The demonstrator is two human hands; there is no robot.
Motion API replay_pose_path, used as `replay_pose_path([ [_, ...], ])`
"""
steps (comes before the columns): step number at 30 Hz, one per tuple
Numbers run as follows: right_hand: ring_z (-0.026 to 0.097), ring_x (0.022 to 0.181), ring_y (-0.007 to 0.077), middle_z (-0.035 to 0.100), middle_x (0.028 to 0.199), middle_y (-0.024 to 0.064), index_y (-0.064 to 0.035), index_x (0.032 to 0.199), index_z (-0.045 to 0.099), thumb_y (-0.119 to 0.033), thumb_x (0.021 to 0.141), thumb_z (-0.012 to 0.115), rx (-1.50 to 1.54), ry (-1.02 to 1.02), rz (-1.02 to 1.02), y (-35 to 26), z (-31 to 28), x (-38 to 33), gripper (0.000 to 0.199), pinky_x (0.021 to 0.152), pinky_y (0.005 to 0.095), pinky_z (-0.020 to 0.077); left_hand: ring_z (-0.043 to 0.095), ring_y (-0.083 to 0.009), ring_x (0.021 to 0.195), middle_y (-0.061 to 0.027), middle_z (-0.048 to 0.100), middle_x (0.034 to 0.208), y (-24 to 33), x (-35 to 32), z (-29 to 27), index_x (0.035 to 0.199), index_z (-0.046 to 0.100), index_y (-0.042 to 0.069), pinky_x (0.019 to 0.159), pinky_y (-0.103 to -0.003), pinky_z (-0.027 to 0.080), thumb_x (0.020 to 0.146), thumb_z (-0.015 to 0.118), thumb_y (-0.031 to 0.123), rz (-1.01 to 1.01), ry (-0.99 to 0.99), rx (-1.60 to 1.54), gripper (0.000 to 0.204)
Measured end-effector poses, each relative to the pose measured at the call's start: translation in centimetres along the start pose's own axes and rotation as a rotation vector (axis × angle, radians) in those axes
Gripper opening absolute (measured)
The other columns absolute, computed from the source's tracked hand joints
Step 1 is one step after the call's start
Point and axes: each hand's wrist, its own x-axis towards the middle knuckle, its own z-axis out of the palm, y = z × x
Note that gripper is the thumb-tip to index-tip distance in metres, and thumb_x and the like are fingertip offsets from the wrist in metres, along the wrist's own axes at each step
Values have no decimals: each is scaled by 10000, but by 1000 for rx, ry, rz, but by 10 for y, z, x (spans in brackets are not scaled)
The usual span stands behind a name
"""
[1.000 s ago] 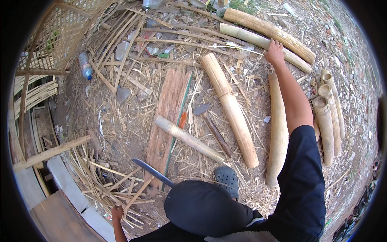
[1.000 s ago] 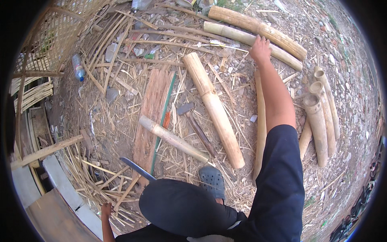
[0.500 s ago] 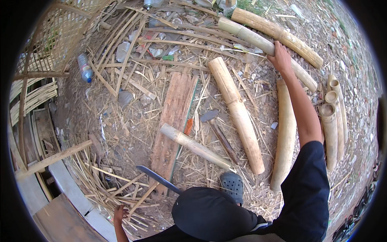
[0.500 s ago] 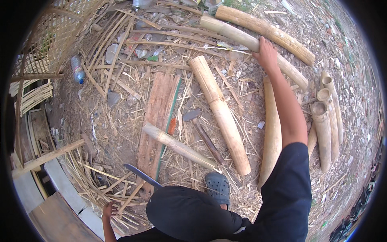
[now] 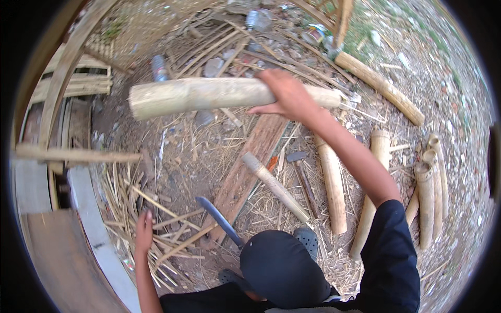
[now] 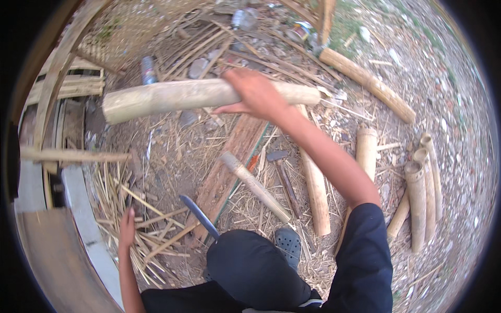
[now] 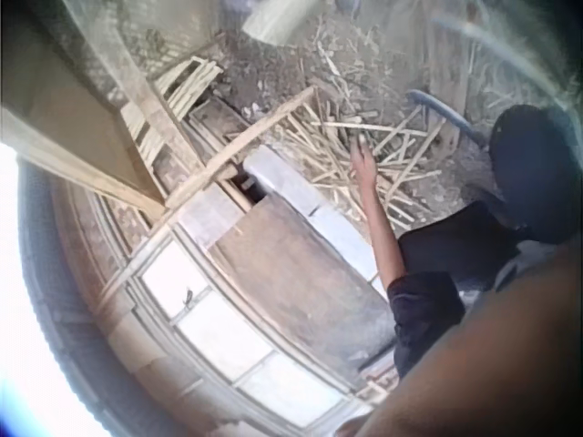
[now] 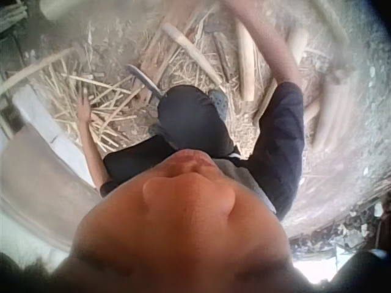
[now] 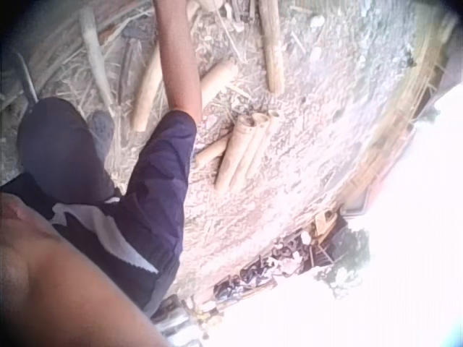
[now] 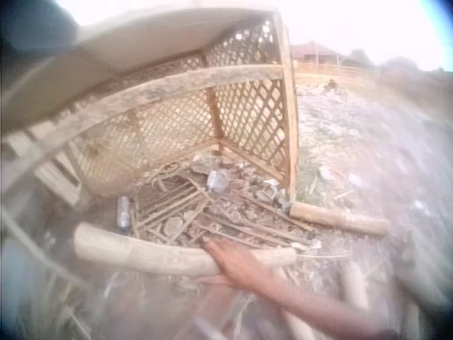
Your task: The person shapes pieces of bamboo by hand using a machete, trimming the edges and interior of cylindrical and flat bamboo segments while working outdoors.
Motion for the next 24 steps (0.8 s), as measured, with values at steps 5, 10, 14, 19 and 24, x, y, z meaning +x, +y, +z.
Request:
replay_pose_path([
  [5, 589, 970, 412, 604, 1013, 217, -9, 1135, 533, -555, 756, 731, 255, -38, -133, -123, 53, 47, 694, 859, 477, 471, 446, -300, 1324, -189, 443, 1441, 122, 15, -32, 1465, 344, -2, 1086, -427, 358, 1006, 332, 559, 453, 106, -454, 724],
  [10, 564, 1023, 407, 564, 1079, 209, -14, 1136, 470, -408, 745, 784, 401, -17, -185, -230, 89, 70, 638, 852, 476, 466, 546, -229, 1154, -173, 527, 1284, 159, -3, -73, 1337, 434, -56, 951, -375, 472, 975, 513, 480, 277, 398, -843, 651],
  [14, 553, 1018, 420, 566, 1078, 225, 13, 1196, 464, -428, 765, 778, 460, -146, -219, -276, 100, 68, 692, 866, 472, 456, 620, -197, 1033, -160, 610, 1164, 149, -25, -94, 1264, 501, -48, 869, -341, 524, 898, 714, 293, 386, 499, -891, 544],
  [19, 571, 1075, 439, 582, 1168, 246, 6, 1289, 407, -392, 785, 774, 505, -422, -210, -314, 102, 64, 740, 896, 479, 479, 652, -224, 1029, -183, 641, 1111, 127, -59, -102, 1226, 527, -53, 799, -355, 584, 818, 778, 191, 474, 510, -768, 537],
  [24, 588, 1099, 419, 616, 1188, 226, -42, 1288, 474, -354, 794, 769, 551, -572, -261, -330, 108, 63, 654, 909, 473, 494, 620, -263, 1109, -167, 610, 1187, 102, -76, -104, 1296, 483, -21, 892, -394, 563, 790, 787, 204, 594, 379, -615, 632],
])
